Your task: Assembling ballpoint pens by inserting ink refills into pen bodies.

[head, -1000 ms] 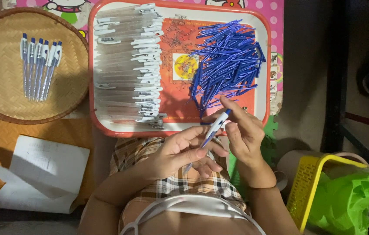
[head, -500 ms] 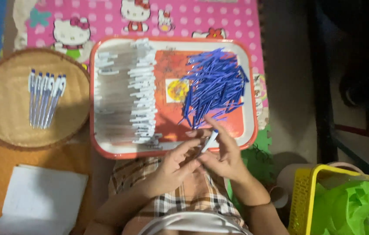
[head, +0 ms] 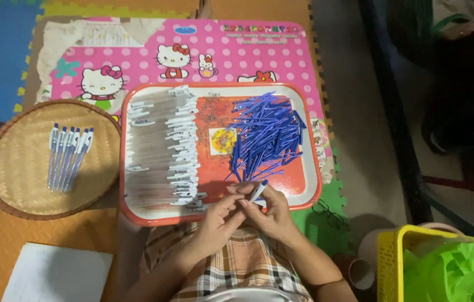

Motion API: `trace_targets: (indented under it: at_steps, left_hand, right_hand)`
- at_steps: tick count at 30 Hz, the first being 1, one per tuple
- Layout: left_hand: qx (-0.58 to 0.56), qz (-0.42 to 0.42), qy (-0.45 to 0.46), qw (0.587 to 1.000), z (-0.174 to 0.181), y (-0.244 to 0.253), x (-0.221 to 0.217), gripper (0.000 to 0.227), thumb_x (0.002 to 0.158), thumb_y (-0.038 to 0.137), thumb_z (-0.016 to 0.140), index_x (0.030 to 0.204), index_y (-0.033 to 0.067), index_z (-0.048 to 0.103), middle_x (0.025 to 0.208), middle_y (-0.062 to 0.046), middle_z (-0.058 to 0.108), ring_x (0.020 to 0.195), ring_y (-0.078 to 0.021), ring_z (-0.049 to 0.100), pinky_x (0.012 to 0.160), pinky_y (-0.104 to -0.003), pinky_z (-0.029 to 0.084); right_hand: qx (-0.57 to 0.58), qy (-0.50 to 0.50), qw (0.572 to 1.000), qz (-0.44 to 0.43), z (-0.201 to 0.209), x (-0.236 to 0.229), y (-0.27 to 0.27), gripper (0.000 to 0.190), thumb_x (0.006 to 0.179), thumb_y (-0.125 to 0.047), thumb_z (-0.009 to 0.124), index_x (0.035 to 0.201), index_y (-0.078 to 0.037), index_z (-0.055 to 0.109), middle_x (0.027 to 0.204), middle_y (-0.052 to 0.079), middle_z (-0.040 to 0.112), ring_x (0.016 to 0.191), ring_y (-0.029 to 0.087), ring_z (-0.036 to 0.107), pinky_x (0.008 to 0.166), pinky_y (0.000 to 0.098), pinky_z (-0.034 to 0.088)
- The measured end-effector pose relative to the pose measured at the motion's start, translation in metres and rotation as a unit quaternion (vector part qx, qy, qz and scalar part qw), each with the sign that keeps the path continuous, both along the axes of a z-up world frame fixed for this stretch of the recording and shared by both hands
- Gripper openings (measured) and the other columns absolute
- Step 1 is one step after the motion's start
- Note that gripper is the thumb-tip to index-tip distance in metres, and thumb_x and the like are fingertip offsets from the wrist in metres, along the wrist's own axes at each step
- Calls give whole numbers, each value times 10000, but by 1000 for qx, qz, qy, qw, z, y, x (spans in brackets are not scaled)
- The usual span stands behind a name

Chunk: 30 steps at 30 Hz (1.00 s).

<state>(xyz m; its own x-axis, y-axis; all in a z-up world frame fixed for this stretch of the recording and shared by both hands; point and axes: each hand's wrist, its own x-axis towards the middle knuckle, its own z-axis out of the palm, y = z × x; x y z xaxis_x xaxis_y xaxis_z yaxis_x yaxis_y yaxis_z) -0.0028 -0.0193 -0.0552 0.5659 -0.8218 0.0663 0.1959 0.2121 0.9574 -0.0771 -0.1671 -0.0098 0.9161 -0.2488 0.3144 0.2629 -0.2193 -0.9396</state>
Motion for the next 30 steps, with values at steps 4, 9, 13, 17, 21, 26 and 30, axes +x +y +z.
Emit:
trace_targets:
  at_steps: [4, 9, 13, 17, 21, 26, 30]
  left_hand:
    - [47, 16, 12, 999, -36, 0, 1, 321, 1014, 44, 639, 1335, 43, 636, 1173, -140, 784, 1023, -211, 773, 928, -331, 647]
    - [76, 8, -39, 996, -28, 0, 2, 437, 994, 46, 644, 1425, 116, 632, 1348, -130, 756, 1227, -278, 756, 1085, -437, 615]
    - [9, 8, -103, 995, -28, 1, -1, 388, 1016, -37, 561, 1399, -4, 619, 1568, -124, 540, 1213, -298, 722, 1097, -475, 616]
    - [29, 28, -168, 985, -27, 3, -4, 442, 1034, 78, 616, 1469, 16, 566, 1421, -156, 690, 1198, -285, 751, 1075, -409, 617]
    - [64, 26, -164, 984, -31, 3, -4, 456, 1038, 127, 619, 1480, 24, 578, 1500, -124, 641, 1411, -231, 597, 1172, -383, 489]
    - [66, -23, -107, 992, -47, 0, -4, 330, 1026, 87, 570, 1344, 48, 647, 1450, -98, 674, 1163, -197, 739, 975, -333, 594]
    - [78, -43, -86, 992, -36, 0, -8, 388, 1027, 98, 589, 1414, 69, 602, 1309, -129, 731, 1023, -232, 807, 891, -349, 699]
  right_hand:
    - [49, 32, 998, -3, -10, 0, 0, 210, 1031, -171, 675, 1211, -63, 664, 1261, 163, 764, 1209, 279, 738, 1022, 409, 615]
    - [282, 49, 943, 171, -24, -4, -15, 546, 1084, -551, 468, 1093, -57, 700, 1441, 229, 651, 1249, 394, 690, 987, 568, 589]
    - [308, 51, 933, 182, -33, -7, -20, 485, 1072, -474, 494, 1037, -44, 715, 1368, 239, 686, 1131, 378, 724, 928, 565, 613]
    - [387, 49, 900, 194, -34, -11, -19, 432, 1031, -394, 551, 986, 0, 724, 1305, 271, 694, 1135, 370, 682, 918, 462, 557]
    - [422, 72, 885, 184, -32, -15, -20, 355, 1024, -293, 555, 941, 12, 718, 1275, 294, 690, 1113, 377, 686, 964, 472, 541]
    - [305, 44, 947, 93, -48, -21, -7, 183, 1039, -162, 552, 1149, -38, 629, 1308, 242, 726, 947, 224, 560, 1071, 493, 543]
    - [220, 51, 974, 24, -36, -27, 4, 229, 1032, -60, 632, 1251, -29, 570, 1306, 237, 747, 1290, 310, 699, 1056, 433, 581]
